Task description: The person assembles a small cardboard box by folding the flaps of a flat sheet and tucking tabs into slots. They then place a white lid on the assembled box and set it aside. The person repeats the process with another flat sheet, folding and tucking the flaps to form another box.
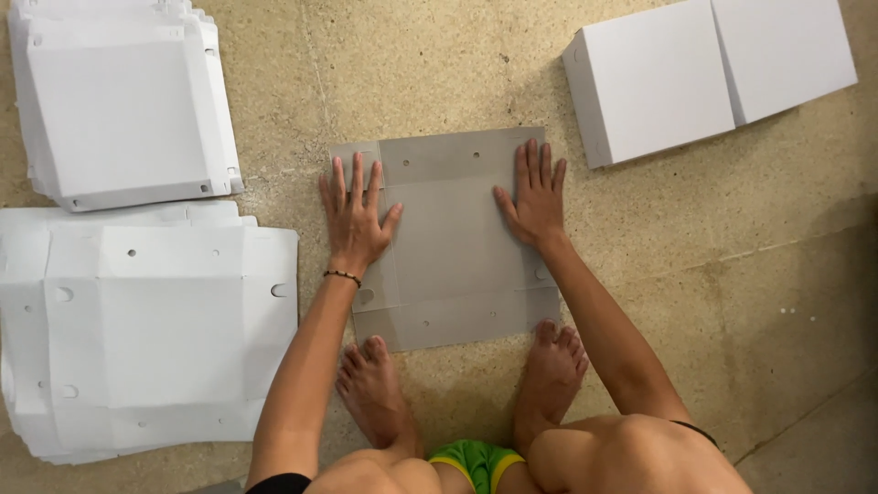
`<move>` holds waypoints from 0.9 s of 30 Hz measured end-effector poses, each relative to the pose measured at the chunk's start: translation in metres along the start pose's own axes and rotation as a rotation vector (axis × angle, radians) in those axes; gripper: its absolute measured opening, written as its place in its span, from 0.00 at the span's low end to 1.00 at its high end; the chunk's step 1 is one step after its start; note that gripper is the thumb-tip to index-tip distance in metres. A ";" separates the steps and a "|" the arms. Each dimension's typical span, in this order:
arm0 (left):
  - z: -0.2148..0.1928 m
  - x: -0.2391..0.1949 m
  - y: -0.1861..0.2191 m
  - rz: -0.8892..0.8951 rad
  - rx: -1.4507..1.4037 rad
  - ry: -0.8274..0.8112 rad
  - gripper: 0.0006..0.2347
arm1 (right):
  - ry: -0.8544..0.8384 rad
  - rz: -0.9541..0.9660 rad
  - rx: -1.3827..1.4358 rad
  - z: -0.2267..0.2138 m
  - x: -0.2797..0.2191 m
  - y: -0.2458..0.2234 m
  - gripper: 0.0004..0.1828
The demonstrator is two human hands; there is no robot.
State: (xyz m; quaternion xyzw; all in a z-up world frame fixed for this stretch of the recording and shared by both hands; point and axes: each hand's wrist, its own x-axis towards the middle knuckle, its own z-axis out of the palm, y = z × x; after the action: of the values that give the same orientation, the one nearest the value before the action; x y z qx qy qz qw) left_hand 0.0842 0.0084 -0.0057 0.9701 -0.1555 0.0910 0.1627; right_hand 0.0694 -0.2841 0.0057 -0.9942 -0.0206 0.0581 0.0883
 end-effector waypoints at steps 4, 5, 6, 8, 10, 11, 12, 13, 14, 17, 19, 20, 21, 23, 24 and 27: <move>-0.005 -0.024 0.025 0.068 0.174 0.000 0.23 | 0.054 -0.025 0.005 0.003 -0.031 -0.009 0.41; -0.013 -0.032 0.036 0.008 0.097 -0.051 0.25 | 0.061 -0.021 0.010 0.002 -0.041 -0.013 0.41; -0.020 -0.040 0.047 -0.047 0.019 -0.104 0.27 | 0.067 -0.013 0.015 0.001 -0.053 -0.016 0.41; -0.018 -0.055 0.052 -0.093 -0.038 -0.177 0.27 | 0.055 -0.001 0.032 0.006 -0.064 -0.020 0.41; -0.017 -0.065 0.055 -0.137 -0.097 -0.257 0.28 | 0.038 0.016 0.048 0.007 -0.071 -0.023 0.40; -0.017 -0.067 0.056 -0.135 -0.091 -0.258 0.28 | 0.037 0.019 0.044 0.005 -0.072 -0.025 0.40; -0.017 -0.068 0.056 -0.134 -0.085 -0.255 0.29 | 0.040 0.019 0.040 0.002 -0.071 -0.027 0.40; -0.018 -0.069 0.055 -0.131 -0.083 -0.254 0.29 | 0.042 0.020 0.041 0.002 -0.072 -0.029 0.40; -0.018 -0.068 0.055 -0.130 -0.078 -0.250 0.29 | 0.052 0.018 0.029 0.000 -0.072 -0.029 0.39; -0.019 -0.063 0.055 -0.128 -0.088 -0.232 0.29 | 0.071 0.009 0.011 -0.001 -0.068 -0.027 0.39; -0.017 -0.061 0.052 -0.131 -0.104 -0.236 0.29 | 0.064 0.009 0.008 0.002 -0.066 -0.024 0.39; -0.015 -0.058 0.050 -0.128 -0.109 -0.242 0.29 | 0.071 0.018 0.026 0.004 -0.063 -0.022 0.39; -0.012 -0.055 0.047 -0.126 -0.114 -0.247 0.29 | 0.078 0.026 0.045 0.006 -0.059 -0.020 0.39; -0.017 -0.049 0.047 -0.122 -0.109 -0.243 0.29 | 0.058 0.045 0.046 0.003 -0.055 -0.023 0.40; -0.019 -0.040 0.046 -0.116 -0.101 -0.229 0.28 | 0.048 0.058 0.045 -0.001 -0.047 -0.023 0.40; -0.018 -0.037 0.045 -0.125 -0.114 -0.224 0.29 | 0.003 0.068 0.034 0.000 -0.041 -0.019 0.42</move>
State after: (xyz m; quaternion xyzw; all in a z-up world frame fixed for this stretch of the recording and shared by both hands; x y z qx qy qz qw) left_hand 0.0322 -0.0157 0.0156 0.9711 -0.1167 -0.0373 0.2046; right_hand 0.0283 -0.2675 0.0138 -0.9928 0.0145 0.0598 0.1032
